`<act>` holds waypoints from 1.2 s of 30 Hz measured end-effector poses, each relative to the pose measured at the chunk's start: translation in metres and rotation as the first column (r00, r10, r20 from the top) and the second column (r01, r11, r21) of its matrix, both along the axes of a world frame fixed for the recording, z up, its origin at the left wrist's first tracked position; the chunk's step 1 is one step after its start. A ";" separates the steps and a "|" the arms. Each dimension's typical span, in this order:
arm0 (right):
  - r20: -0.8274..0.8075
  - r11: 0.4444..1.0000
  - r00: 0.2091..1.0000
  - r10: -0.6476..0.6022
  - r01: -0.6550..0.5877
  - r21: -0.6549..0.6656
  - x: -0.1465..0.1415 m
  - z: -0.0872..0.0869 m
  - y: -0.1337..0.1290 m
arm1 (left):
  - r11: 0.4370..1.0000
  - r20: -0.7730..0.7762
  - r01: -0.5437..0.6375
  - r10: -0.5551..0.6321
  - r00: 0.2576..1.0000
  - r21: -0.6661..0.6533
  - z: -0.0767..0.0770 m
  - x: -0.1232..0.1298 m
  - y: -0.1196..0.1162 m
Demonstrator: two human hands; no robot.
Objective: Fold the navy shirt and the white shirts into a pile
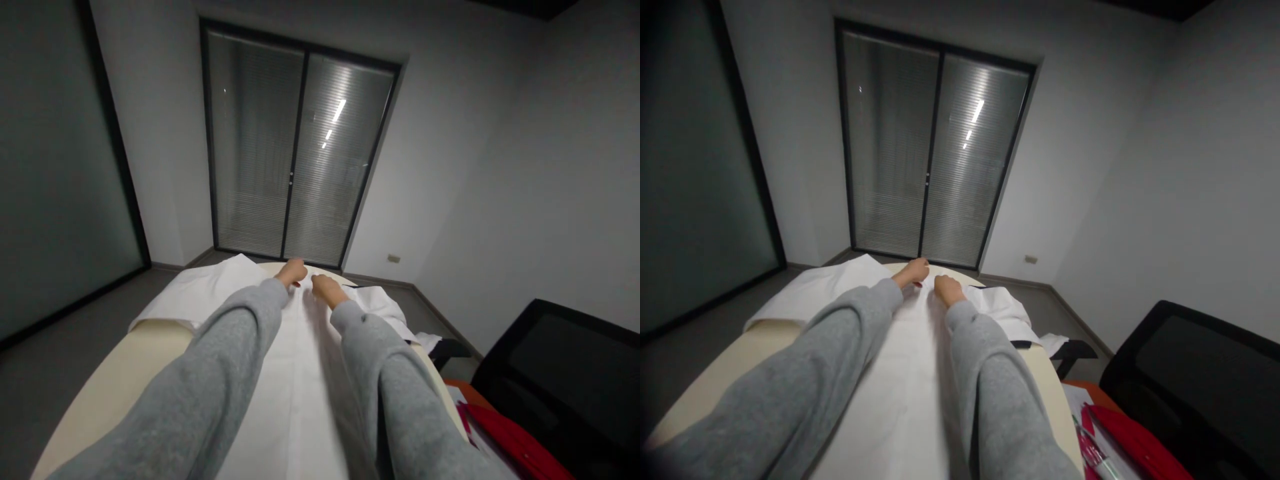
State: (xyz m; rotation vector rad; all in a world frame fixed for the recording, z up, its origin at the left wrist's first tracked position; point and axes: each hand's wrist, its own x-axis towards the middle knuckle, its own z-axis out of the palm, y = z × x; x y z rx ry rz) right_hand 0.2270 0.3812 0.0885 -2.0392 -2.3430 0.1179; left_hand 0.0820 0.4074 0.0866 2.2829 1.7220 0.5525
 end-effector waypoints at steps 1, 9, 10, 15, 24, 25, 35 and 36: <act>-0.011 0.999 0.999 -0.039 0.040 0.019 -0.002 -0.003 0.010 | 0.998 0.041 -0.061 0.062 0.997 -0.034 -0.002 0.003 0.008; -0.141 0.962 0.967 -0.212 0.232 0.145 0.015 -0.062 0.049 | 0.915 0.272 -0.365 0.401 0.875 -0.175 -0.068 -0.020 0.039; -0.151 0.961 0.967 -0.206 0.229 0.155 0.017 -0.066 0.055 | 0.917 0.293 -0.353 0.394 0.871 -0.183 -0.074 -0.022 0.044; -0.159 0.960 0.971 -0.180 0.208 0.189 0.025 -0.078 0.074 | 0.933 0.386 -0.320 0.359 0.850 -0.163 -0.091 -0.025 0.066; -0.107 0.947 0.994 -0.003 0.037 0.318 0.015 -0.074 0.065 | 0.909 0.302 -0.402 0.355 0.885 0.107 -0.095 -0.015 0.062; -0.088 0.951 0.993 0.073 -0.043 0.306 0.012 -0.075 0.065 | 0.916 0.264 -0.370 0.323 0.909 0.153 -0.094 -0.014 0.060; -0.094 0.994 0.991 0.096 -0.091 0.052 0.003 -0.100 0.098 | 0.974 -0.119 -0.142 0.165 0.979 0.179 -0.108 -0.016 0.051; -0.101 0.995 0.991 0.085 -0.080 0.053 0.003 -0.100 0.101 | 0.973 -0.140 -0.155 0.180 0.974 0.173 -0.108 -0.016 0.050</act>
